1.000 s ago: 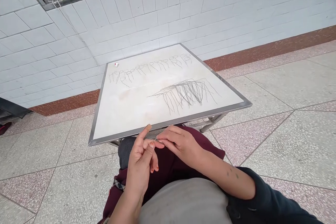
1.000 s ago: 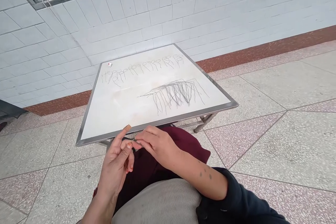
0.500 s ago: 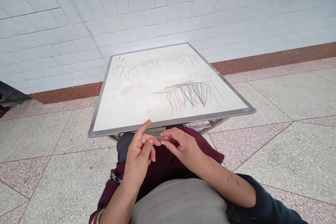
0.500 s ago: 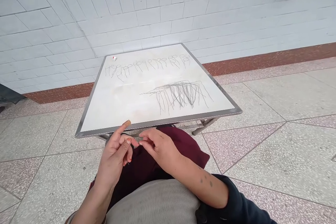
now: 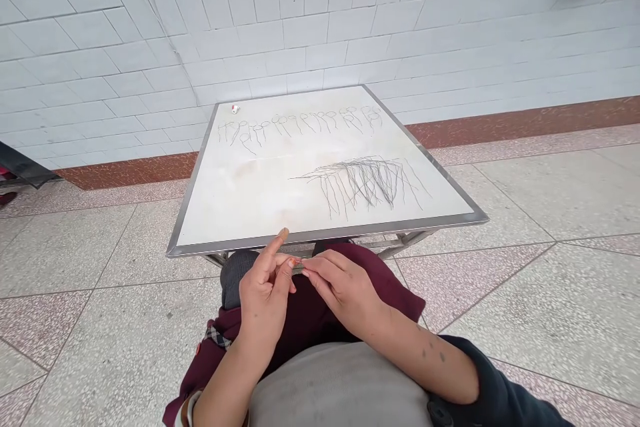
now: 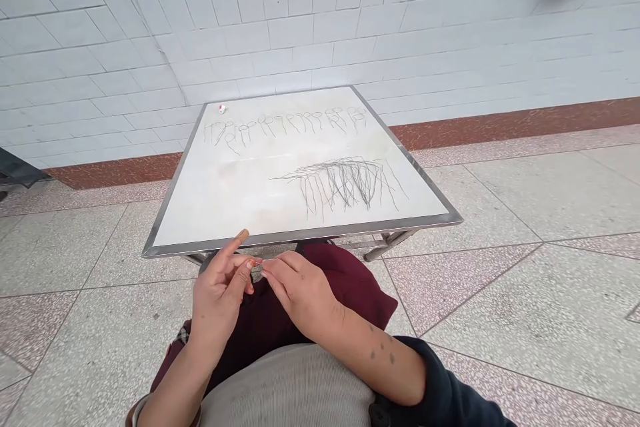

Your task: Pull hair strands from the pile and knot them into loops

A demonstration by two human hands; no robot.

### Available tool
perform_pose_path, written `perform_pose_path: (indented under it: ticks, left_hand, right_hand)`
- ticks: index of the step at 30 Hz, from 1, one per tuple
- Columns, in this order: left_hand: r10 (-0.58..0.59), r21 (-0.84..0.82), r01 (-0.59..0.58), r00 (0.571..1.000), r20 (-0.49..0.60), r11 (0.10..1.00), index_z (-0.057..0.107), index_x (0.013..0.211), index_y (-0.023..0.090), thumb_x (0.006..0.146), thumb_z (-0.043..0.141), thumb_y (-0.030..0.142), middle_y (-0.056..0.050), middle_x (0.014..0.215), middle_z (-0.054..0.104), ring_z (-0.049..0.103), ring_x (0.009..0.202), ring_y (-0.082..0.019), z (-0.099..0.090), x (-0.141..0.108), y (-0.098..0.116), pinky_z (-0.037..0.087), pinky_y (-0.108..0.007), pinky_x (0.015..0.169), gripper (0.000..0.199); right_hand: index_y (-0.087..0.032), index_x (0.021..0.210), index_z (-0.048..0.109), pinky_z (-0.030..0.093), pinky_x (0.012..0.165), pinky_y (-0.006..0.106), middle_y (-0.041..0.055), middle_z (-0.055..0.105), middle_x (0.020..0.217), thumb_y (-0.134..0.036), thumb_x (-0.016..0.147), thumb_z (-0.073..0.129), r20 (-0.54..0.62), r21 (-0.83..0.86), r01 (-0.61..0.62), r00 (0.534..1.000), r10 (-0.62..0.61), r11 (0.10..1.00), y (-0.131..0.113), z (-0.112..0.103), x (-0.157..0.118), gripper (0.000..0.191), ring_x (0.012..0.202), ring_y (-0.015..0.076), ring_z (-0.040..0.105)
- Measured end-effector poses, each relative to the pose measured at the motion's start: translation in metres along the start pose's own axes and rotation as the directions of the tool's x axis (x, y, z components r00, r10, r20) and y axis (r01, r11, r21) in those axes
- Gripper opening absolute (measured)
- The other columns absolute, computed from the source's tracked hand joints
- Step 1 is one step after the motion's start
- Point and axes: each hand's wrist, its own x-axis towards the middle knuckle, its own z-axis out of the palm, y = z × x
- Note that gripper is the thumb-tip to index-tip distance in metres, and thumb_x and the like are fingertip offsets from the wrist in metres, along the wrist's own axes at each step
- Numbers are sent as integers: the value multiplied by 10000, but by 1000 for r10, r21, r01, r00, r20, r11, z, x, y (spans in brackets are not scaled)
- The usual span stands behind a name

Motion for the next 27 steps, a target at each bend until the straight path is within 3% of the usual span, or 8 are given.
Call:
perform_pose_path:
  ticks: [4, 11, 18, 27]
  left_hand:
    - [29, -25, -29, 1000, -1, 999, 546, 1305, 283, 896, 548, 297, 27, 794, 635, 512, 568, -84, 1, 1, -1, 453, -222, 620, 410]
    - [0, -150, 6, 999, 43, 989, 577, 1259, 242, 869, 576, 274, 27, 754, 618, 521, 566, -91, -1, 4, 2, 455, -237, 630, 392]
    - [-44, -175, 36, 998, -42, 984, 583, 1258, 253, 852, 582, 244, 24, 767, 638, 524, 562, -84, -8, 7, 6, 465, -238, 662, 406]
    - [-39, -119, 17, 982, -186, 993, 589, 1244, 266, 844, 595, 262, 19, 787, 662, 510, 527, -68, -27, 12, 11, 381, -180, 475, 400]
  right_hand:
    - [-183, 959, 621, 504, 644, 275, 58, 637, 820, -155, 956, 449, 27, -66, 15, 1000, -13, 998, -2, -1, 2, 175, 736, 164, 585]
    - [-190, 887, 573, 461, 594, 271, 33, 568, 739, -176, 960, 422, 87, 56, -79, 993, 74, 995, -5, 0, 2, 168, 655, 152, 512]
    - [-211, 845, 543, 482, 569, 241, 13, 530, 741, -192, 961, 429, 166, 237, -220, 969, 184, 946, -4, 8, -4, 164, 646, 135, 529]
    - [-205, 798, 525, 490, 575, 240, -9, 493, 735, -190, 952, 442, 325, 290, -359, 909, 261, 887, 5, 1, -28, 175, 587, 107, 534]
